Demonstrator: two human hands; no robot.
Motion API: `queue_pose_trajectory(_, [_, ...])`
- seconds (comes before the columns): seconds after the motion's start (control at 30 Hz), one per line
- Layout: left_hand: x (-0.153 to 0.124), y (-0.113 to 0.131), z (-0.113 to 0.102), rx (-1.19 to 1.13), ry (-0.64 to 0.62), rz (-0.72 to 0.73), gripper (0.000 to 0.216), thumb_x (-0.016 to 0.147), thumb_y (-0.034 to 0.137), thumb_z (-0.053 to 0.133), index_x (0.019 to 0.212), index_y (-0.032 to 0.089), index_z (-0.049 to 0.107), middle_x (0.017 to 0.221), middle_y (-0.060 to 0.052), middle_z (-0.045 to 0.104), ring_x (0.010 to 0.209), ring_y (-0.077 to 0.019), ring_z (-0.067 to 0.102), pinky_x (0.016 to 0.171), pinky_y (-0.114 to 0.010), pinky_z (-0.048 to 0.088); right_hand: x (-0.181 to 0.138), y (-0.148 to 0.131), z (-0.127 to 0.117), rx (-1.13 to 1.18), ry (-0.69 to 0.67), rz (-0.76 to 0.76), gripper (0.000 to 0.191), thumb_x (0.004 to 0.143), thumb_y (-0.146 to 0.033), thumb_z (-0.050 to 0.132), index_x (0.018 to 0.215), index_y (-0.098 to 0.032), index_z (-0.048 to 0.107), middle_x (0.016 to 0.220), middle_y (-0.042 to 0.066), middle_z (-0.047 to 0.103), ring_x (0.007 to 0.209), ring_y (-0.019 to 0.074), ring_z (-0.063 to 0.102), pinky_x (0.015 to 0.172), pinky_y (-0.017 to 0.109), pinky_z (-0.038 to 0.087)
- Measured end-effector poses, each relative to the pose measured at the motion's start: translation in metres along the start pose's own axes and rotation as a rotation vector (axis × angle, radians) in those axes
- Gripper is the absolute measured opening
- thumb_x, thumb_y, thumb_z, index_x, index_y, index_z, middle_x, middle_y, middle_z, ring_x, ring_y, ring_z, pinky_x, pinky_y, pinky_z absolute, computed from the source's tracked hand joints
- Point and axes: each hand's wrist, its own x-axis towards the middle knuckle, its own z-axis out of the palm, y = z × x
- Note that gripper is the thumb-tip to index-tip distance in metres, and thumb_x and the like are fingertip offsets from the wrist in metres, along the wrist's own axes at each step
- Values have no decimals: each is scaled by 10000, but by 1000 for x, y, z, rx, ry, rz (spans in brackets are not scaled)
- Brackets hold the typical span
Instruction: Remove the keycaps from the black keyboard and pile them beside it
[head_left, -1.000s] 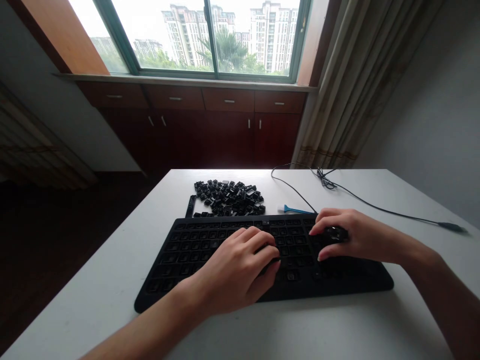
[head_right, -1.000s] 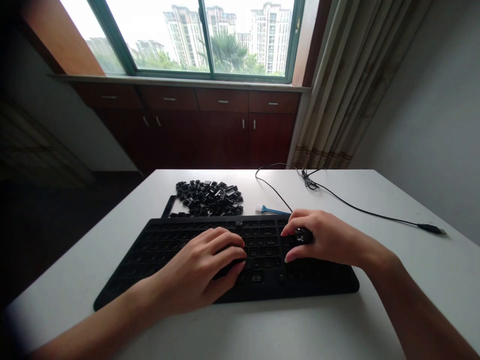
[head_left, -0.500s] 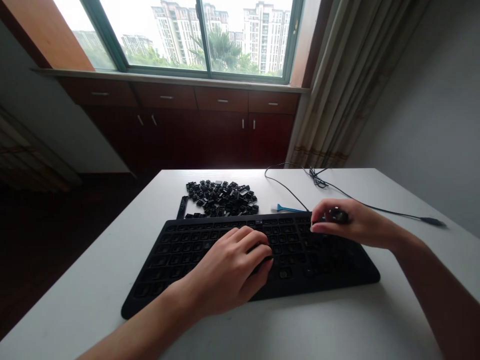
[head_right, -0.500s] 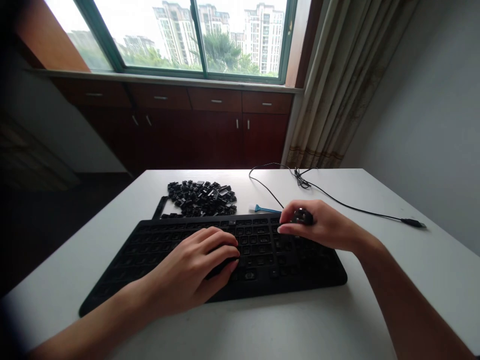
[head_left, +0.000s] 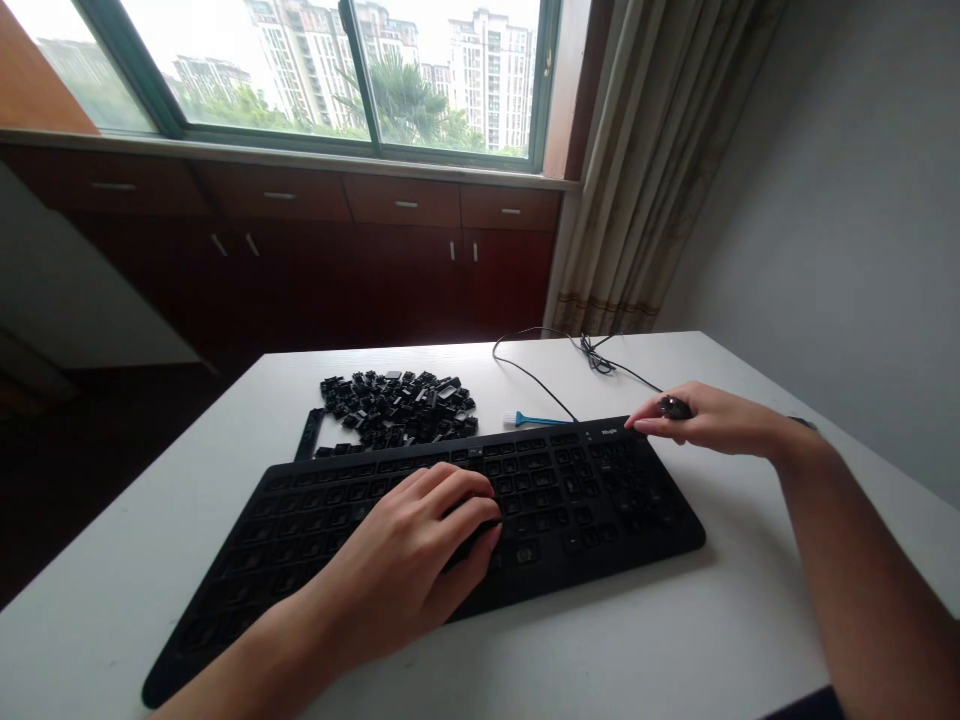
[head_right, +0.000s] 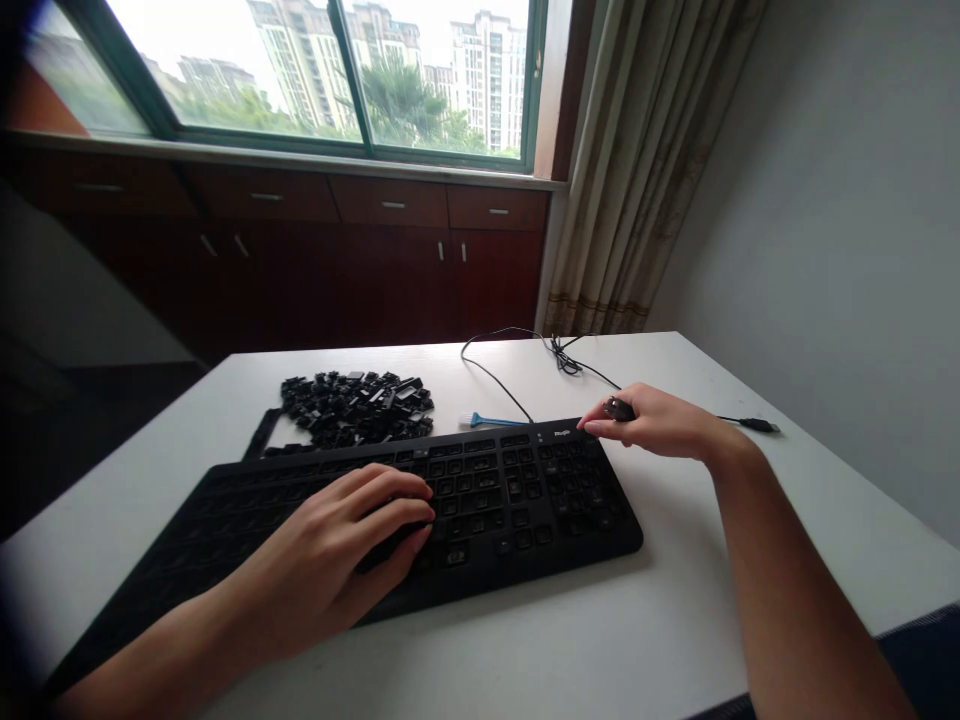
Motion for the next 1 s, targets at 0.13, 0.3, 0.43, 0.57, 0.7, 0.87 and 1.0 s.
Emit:
queue_pose_trajectory(0.13, [2,-1,0,-1,9,4,149,955,160,579,1079,208,647,1122,-62,656,1000,-203,596,881,-371,519,-1,-6,1,-41,-17,8,574,818,-714,627,1074,-221,769,682,-5,541,622,136,465,562,258,377])
queue_pose_trajectory(0.3, [2,-1,-1,-6,5,5,158,950,152,585,1085,210,643,1130,-60,651,1014,-204,594,882,-371,519,-1,-6,1,-59,-32,-1,549,835,-715,606,1050,-236,762,692,-9,538,639,143,475,579,267,377])
queue_pose_trajectory(0.43, [1,-1,0,-6,2,6,161,951,159,587,1093,213,641,1132,-61,653,1006,-205,597,887,-377,520,-1,-6,1,-59,-26,-6,535,845,-704,606,1046,-232,760,705,-4,556,652,148,489,590,273,384])
queue_pose_trajectory(0.57, [1,-2,1,-8,-1,1,166,954,168,584,1103,214,641,1136,-66,656,1018,-212,597,906,-386,520,1,-9,4,-54,21,-48,519,860,-679,609,1062,-226,761,743,11,616,680,160,528,608,280,405])
queue_pose_trajectory(0.7, [0,-1,1,0,-2,4,151,953,173,582,1085,209,648,1118,-66,666,1001,-211,605,884,-380,530,9,-19,17,-11,80,-172,452,896,-598,615,1150,-245,739,961,38,722,860,205,641,754,306,478])
queue_pose_trajectory(0.87, [1,0,0,8,4,3,139,948,175,583,1067,202,651,1110,-62,673,987,-207,611,880,-386,537,13,-41,46,62,87,-382,324,946,-475,601,1160,-266,726,1126,34,739,1041,228,667,912,334,507])
queue_pose_trajectory(1.0, [3,1,0,12,2,4,143,948,180,582,1071,202,651,1114,-66,676,985,-213,615,874,-391,541,10,-53,61,37,51,-487,251,962,-399,600,1137,-265,719,1124,18,738,1028,199,676,911,308,525])
